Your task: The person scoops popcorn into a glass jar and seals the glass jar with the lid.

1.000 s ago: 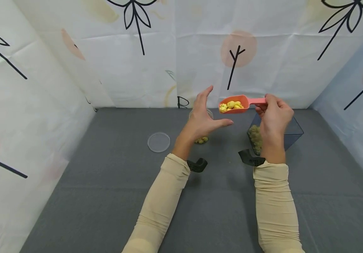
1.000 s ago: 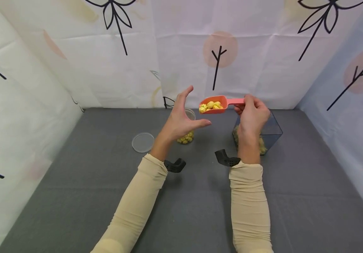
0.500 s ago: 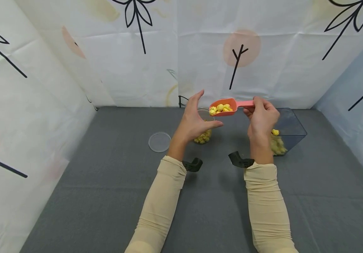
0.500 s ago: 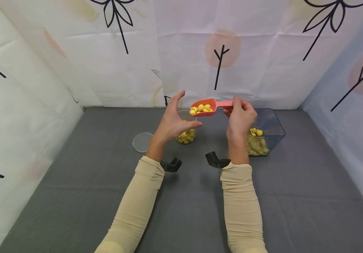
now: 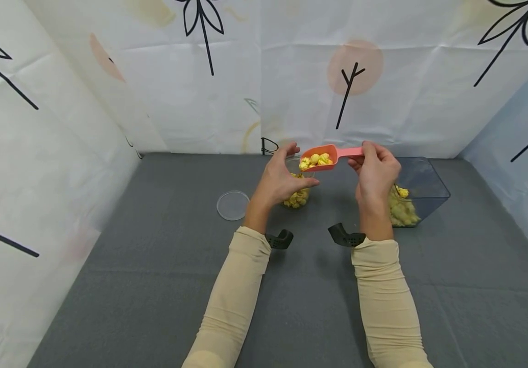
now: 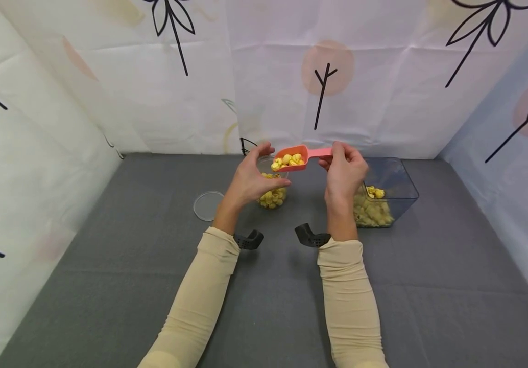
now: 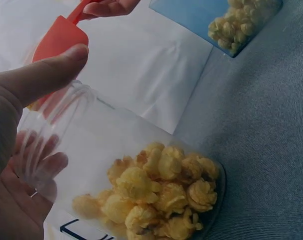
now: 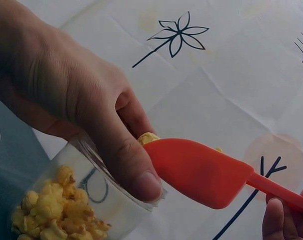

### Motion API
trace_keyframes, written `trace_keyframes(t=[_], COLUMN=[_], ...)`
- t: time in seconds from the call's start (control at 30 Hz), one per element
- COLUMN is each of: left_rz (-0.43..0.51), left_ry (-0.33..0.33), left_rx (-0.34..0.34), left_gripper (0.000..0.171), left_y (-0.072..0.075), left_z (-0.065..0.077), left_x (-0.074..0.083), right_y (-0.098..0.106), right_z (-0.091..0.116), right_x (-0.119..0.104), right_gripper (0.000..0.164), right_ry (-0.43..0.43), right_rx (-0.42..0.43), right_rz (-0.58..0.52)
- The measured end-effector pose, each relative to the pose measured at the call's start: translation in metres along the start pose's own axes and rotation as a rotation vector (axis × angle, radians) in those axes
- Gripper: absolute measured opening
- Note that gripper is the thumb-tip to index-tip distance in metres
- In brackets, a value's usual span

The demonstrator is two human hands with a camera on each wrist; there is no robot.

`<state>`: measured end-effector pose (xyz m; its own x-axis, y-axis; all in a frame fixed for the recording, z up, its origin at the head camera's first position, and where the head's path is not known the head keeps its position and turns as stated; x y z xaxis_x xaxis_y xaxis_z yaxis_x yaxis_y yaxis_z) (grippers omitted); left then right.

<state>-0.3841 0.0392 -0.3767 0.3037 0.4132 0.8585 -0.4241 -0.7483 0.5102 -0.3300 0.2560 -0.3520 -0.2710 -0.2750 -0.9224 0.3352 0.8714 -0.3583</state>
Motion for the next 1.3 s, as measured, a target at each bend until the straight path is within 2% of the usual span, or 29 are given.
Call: trace_keyframes(t=[0.27, 0.43, 0.53, 0.73, 0.93, 1.3], left_rz=[0.103, 0.162, 0.179, 0.176, 0.181, 0.172], left_ry=[-0.045, -0.071, -0.084, -0.076, -0.081, -0.087], left_rx=[0.013, 0.026, 0.025, 0.025, 0.026, 0.021], left_gripper=[0.093, 0.094, 0.095, 0.094, 0.094, 0.093], left_y=[-0.003, -0.004, -0.004, -0.004, -0.005, -0.005], left_z=[-0.004, -0.007, -0.007, -0.007, -0.008, -0.007], left_x=[-0.011, -0.016, -0.017, -0.018, -0.018, -0.018], right_y=[-0.006, -0.013, -0.018, -0.027, -0.029, -0.019], right_z=[0.003, 0.006, 0.010, 0.017, 0.019, 0.015], right_x=[-0.002, -0.014, -0.023, -0.034, -0.036, -0.030], right_gripper=[0.019, 0.026, 0.032, 0.034, 0.033, 0.036], right_ry=[-0.001, 0.054, 0.092, 0.132, 0.144, 0.077], right_rx=[-0.043, -0.115, -0.144, -0.189, -0.201, -0.205], right_rz=[-0.004, 0.012, 0.065, 0.138, 0.163, 0.147])
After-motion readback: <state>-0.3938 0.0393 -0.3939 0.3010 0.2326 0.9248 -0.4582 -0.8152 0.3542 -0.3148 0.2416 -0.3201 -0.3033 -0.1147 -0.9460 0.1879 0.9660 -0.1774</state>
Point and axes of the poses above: each hand's wrist, its own z-axis away from the middle knuckle, its own y-axis out of the back of the hand, x = y × z, the point moved 9 cm from there along -z, towards the middle knuckle, and after that the axes turned 15 degrees about -x, right-handed, at the moved point
